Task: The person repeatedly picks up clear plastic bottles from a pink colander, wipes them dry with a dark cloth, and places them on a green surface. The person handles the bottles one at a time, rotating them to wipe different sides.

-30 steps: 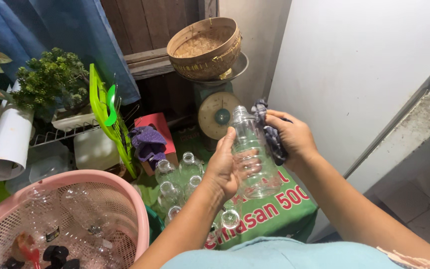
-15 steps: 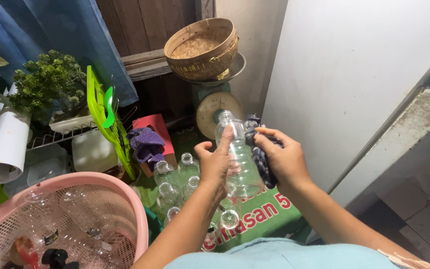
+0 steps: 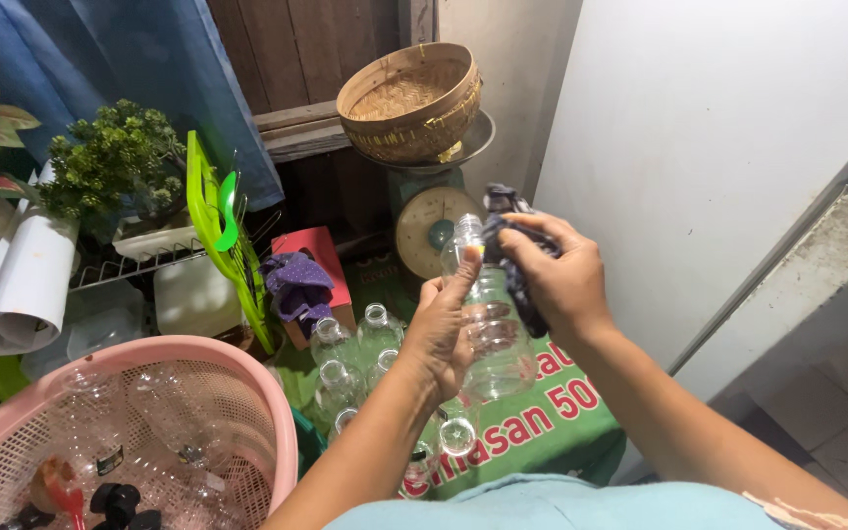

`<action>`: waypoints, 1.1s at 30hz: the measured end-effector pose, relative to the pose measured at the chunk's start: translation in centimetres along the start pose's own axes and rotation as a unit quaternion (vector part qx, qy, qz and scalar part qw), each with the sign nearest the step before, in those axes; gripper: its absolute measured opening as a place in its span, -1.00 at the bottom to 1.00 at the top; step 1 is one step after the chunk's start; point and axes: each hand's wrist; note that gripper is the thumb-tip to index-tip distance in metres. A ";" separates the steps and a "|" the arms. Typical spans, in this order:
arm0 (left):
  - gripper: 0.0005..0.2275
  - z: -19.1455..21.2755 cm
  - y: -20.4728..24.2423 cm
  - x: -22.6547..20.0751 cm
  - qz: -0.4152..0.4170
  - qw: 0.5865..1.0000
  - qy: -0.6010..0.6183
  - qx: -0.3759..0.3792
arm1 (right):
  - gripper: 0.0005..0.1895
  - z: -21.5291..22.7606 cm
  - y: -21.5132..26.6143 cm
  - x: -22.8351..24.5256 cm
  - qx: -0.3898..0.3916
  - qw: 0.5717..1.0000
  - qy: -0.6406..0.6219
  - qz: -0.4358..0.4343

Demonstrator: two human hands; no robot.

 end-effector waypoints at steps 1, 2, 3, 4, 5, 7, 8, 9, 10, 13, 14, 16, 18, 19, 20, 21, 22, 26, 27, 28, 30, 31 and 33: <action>-0.32 0.0 0.1 -0.1 0.004 1.000 0.009 0.009 | -0.71 0.1 -0.2 -0.5 -0.020 0.995 -0.070 -0.071; -0.30 0.0 0.0 -0.2 0.007 1.000 0.019 0.019 | -0.68 0.3 -0.3 -1.0 -0.040 0.979 -0.139 -0.142; -0.29 0.2 -0.1 -0.2 0.010 0.999 0.030 0.028 | -0.66 0.3 -0.4 -1.5 -0.058 0.954 -0.206 -0.212; -0.31 0.4 -0.4 -0.1 0.000 0.999 0.030 0.010 | -0.65 0.3 -0.2 -1.8 -0.057 0.947 -0.226 -0.222; -0.33 0.5 -0.8 -0.1 -0.010 0.999 0.030 -0.006 | -0.63 0.3 0.3 -1.9 -0.056 0.939 -0.246 -0.232; -0.38 1.0 -1.7 0.0 -0.026 0.999 0.034 -0.030 | -0.63 0.4 1.6 -1.9 -0.049 0.937 -0.253 -0.238; -0.41 1.6 -1.9 -0.1 -0.032 0.998 0.037 -0.038 | -0.64 0.4 2.3 -1.6 -0.043 0.941 -0.239 -0.233; -0.44 2.1 -2.1 0.0 -0.038 0.997 0.041 -0.046 | -0.66 0.3 3.1 -1.3 -0.037 0.946 -0.226 -0.229; -0.47 2.4 -2.2 0.2 -0.031 0.997 0.041 -0.059 | -0.69 0.3 3.9 -0.8 -0.021 0.975 -0.155 -0.158; -0.58 2.8 -2.3 0.5 -0.006 0.994 0.018 -0.107 | -0.75 0.4 5.2 0.9 0.032 0.999 0.032 0.027; -0.62 2.7 -2.3 0.5 0.006 0.992 -0.004 -0.127 | -0.75 0.6 5.1 1.4 0.052 0.994 0.071 0.067; -0.64 2.3 -2.0 0.6 0.022 0.995 -0.008 -0.093 | -0.73 0.5 4.6 1.8 0.081 0.982 0.119 0.124; -0.58 1.6 -1.7 0.3 0.029 0.999 0.025 0.019 | -0.71 0.2 3.8 1.8 0.098 0.973 0.133 0.161; -0.57 1.4 -1.5 0.3 0.029 0.999 0.013 0.021 | -0.71 0.1 3.5 1.5 0.091 0.974 0.135 0.160; -0.56 1.1 -1.2 0.4 0.030 0.999 0.000 0.023 | -0.72 0.1 3.0 1.0 0.084 0.974 0.136 0.158; -0.54 0.8 -0.9 0.3 0.030 0.999 -0.013 0.026 | -0.72 0.1 2.3 0.5 0.077 0.975 0.137 0.158; -0.52 0.5 -0.6 0.3 0.048 0.998 -0.002 0.041 | -0.73 0.1 1.6 -0.1 0.068 0.976 0.129 0.163; -0.44 0.1 0.2 0.9 0.112 0.993 0.018 0.044 | -0.76 0.7 -1.0 -2.5 0.025 0.999 -0.036 -0.030; -0.43 0.1 0.2 1.0 0.124 0.992 0.015 0.032 | -0.76 0.9 -1.2 -2.9 0.010 0.985 -0.110 -0.129; -0.43 0.2 0.0 1.0 0.109 0.993 0.025 0.046 | -0.76 1.2 -1.2 -3.2 0.004 0.975 -0.148 -0.168; -0.43 0.4 -0.5 1.0 0.078 0.993 0.044 0.075 | -0.76 1.6 -0.7 -3.4 -0.007 0.944 -0.223 -0.243; -0.45 0.5 -0.8 0.9 0.056 0.995 0.049 0.064 | -0.76 1.5 -0.1 -3.4 -0.012 0.941 -0.225 -0.253; -0.50 0.6 -1.7 0.6 0.013 0.997 0.057 0.045 | -0.75 1.3 2.0 -3.0 -0.026 0.934 -0.227 -0.274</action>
Point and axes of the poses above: each hand's wrist, its own y-axis away from the middle knuckle, its own z-axis out of the back of the hand, x = y × z, and after that the axes turned 14 degrees about z, right-handed
